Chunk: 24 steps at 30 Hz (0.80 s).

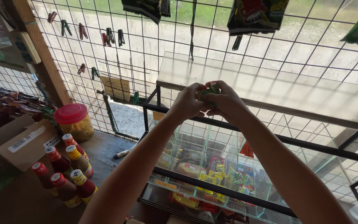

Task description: Organizing various snack items from boxes and placing them into a glass display case.

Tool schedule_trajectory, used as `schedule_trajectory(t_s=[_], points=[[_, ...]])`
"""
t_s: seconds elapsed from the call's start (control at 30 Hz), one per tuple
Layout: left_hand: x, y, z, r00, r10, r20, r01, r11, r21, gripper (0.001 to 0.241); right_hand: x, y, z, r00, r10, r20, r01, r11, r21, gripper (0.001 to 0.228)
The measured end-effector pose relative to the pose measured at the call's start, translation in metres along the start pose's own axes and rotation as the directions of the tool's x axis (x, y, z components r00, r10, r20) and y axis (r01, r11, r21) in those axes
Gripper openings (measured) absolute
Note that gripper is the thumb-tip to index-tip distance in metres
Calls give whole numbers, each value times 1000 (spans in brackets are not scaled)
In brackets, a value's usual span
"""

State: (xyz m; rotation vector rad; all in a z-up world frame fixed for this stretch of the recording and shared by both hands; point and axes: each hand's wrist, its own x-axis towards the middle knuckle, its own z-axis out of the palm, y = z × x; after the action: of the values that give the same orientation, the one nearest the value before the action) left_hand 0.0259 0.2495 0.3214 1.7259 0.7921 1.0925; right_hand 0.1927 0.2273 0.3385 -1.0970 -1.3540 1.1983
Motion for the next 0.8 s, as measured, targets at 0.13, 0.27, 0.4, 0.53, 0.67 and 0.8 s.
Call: schedule_trajectory(t_s=[0.13, 0.27, 0.4, 0.53, 0.67, 0.8], points=[[15, -6, -4, 998, -51, -28, 56, 983, 173, 54, 29, 18, -9, 999, 16, 31, -8, 972, -234, 62], [23, -14, -7, 990, -141, -2, 139, 973, 185, 56, 39, 24, -9, 997, 76, 14, -67, 938, -341, 67], [28, -23, -9, 989, -151, 8, 146, 969, 201, 56, 39, 25, -7, 997, 73, 13, -63, 922, -383, 68], [29, -23, -9, 984, -178, 30, 172, 974, 146, 61, 38, 25, -5, 996, 86, 2, -78, 915, -395, 65], [26, -18, -9, 979, -204, 2, 198, 951, 237, 65, 41, 27, -9, 997, 66, 43, -49, 947, -318, 68], [15, -15, -11, 991, -134, 17, 126, 959, 256, 65, 31, 26, -11, 997, 43, 60, -22, 951, -310, 62]])
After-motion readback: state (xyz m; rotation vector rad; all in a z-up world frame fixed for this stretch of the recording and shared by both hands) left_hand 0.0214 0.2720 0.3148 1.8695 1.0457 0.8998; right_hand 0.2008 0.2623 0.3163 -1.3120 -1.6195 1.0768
